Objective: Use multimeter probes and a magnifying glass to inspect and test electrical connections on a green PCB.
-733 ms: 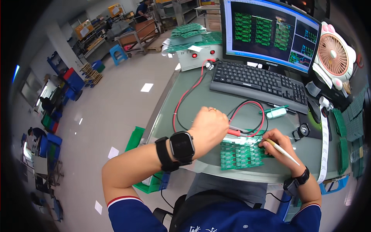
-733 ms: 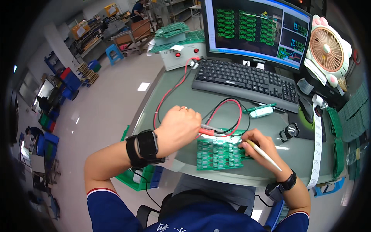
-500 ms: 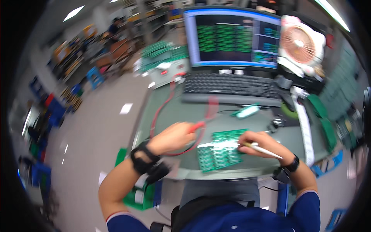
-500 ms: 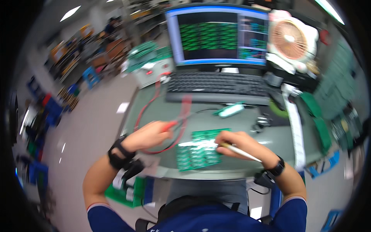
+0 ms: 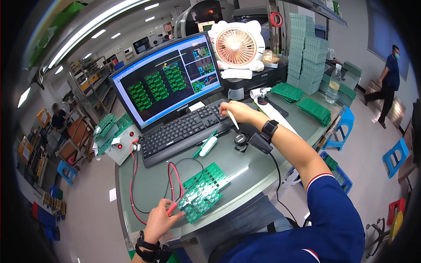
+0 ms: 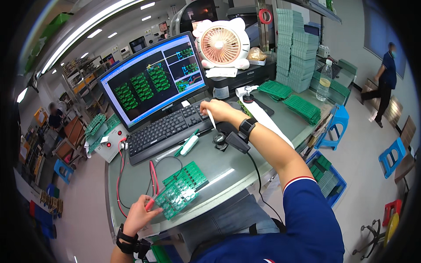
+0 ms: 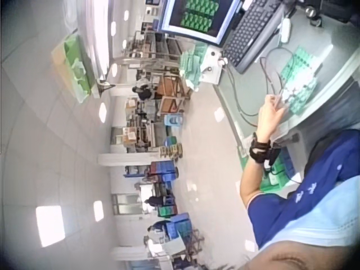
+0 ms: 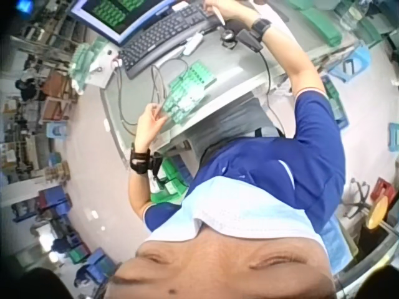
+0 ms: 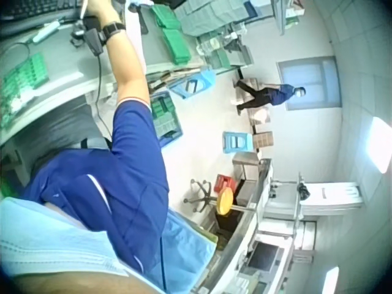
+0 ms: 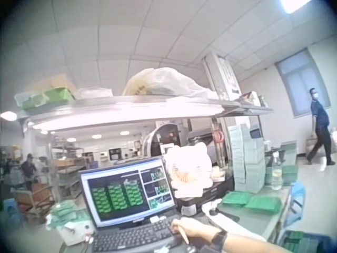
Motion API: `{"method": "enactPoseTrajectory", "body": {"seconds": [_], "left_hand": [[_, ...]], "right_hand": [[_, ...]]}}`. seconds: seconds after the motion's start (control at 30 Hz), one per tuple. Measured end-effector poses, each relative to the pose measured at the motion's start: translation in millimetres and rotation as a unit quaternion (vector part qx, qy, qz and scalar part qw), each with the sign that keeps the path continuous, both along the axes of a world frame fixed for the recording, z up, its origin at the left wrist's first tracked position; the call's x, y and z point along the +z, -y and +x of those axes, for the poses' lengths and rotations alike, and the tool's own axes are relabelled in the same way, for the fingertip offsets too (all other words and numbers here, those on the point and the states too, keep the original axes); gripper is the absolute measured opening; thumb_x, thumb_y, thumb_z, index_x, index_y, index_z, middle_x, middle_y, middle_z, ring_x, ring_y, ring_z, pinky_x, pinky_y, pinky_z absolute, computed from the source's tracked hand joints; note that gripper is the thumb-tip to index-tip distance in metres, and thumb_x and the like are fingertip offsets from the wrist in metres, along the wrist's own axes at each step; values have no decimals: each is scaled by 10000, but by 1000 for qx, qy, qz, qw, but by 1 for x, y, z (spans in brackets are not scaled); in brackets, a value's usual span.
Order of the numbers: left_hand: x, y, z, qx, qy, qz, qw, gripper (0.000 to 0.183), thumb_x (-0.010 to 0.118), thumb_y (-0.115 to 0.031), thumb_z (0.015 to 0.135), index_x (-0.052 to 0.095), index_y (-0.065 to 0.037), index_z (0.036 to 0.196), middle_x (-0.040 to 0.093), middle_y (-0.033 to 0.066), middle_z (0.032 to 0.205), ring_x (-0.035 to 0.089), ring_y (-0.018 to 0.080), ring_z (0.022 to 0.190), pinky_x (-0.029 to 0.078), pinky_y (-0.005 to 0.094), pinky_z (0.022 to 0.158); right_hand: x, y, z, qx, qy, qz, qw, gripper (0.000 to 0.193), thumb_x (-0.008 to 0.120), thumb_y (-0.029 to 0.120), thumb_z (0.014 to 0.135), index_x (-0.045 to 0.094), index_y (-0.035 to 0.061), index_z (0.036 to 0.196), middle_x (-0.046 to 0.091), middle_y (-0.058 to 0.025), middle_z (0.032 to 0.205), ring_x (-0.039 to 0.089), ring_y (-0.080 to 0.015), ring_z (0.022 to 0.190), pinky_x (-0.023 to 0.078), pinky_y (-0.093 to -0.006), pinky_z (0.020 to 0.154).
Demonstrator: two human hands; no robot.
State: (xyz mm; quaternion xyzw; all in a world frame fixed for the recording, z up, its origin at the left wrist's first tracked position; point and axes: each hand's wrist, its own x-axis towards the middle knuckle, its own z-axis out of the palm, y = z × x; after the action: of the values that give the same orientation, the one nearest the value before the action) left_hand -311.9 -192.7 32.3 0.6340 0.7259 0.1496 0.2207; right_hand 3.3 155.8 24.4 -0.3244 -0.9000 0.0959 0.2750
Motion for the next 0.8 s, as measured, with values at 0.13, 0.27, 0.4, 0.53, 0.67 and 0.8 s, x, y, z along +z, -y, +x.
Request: {"method": "enactPoseTrajectory", "body": {"seconds": [0.13, 0.27, 0.4, 0.53, 0.67, 0.8], "left_hand": [[-2, 1, -3, -12, -51, -24, 998, 591, 775, -427, 769, 533, 22, 1068, 661, 188, 742, 672, 363, 758, 508, 413, 703], [-10, 0, -8, -33, -86, 23, 995, 616, 746, -460, 786, 524, 36, 1077, 665, 200, 774, 669, 379, 781, 507, 420, 719], [1, -12, 0, -25, -44, -13, 999, 640, 731, -493, 789, 518, 33, 1085, 662, 207, 776, 669, 374, 786, 509, 416, 718], [2, -13, -7, -42, -48, -10, 998, 592, 734, -511, 782, 563, 23, 973, 653, 190, 746, 662, 373, 738, 499, 431, 666], [-25, -28, -24, -127, -2, 28, 992, 529, 726, -498, 810, 591, 12, 859, 645, 114, 716, 634, 283, 627, 479, 388, 582], [-17, -20, -27, -31, 288, -94, 953, 370, 709, -404, 870, 619, -46, 896, 545, -3, 671, 521, 112, 581, 431, 282, 553]], "right_hand": [[-5, -5, -24, 17, 22, -11, 1000, 93, 572, 177, 921, 589, 98, 966, 665, -89, 915, 598, -304, 943, 480, -405, 810], [-1, 5, -30, -31, 131, 14, 991, 203, 501, 310, 950, 608, 145, 1002, 656, -129, 922, 616, -337, 953, 466, -479, 816], [10, 19, -21, -36, 99, 9, 994, 189, 518, 282, 944, 591, 111, 979, 681, -115, 852, 647, -319, 883, 468, -456, 768], [19, 67, -23, 81, -72, -32, 994, 157, 532, 238, 945, 562, 84, 945, 682, -104, 805, 671, -311, 776, 501, -402, 691], [18, 138, -12, 173, -106, -42, 978, 99, 590, 158, 927, 579, 64, 899, 644, -86, 837, 629, -288, 810, 479, -380, 706], [18, 201, -5, 134, -172, -114, 969, 57, 626, 52, 883, 668, 46, 922, 654, -91, 845, 642, -254, 791, 484, -332, 720]]}}
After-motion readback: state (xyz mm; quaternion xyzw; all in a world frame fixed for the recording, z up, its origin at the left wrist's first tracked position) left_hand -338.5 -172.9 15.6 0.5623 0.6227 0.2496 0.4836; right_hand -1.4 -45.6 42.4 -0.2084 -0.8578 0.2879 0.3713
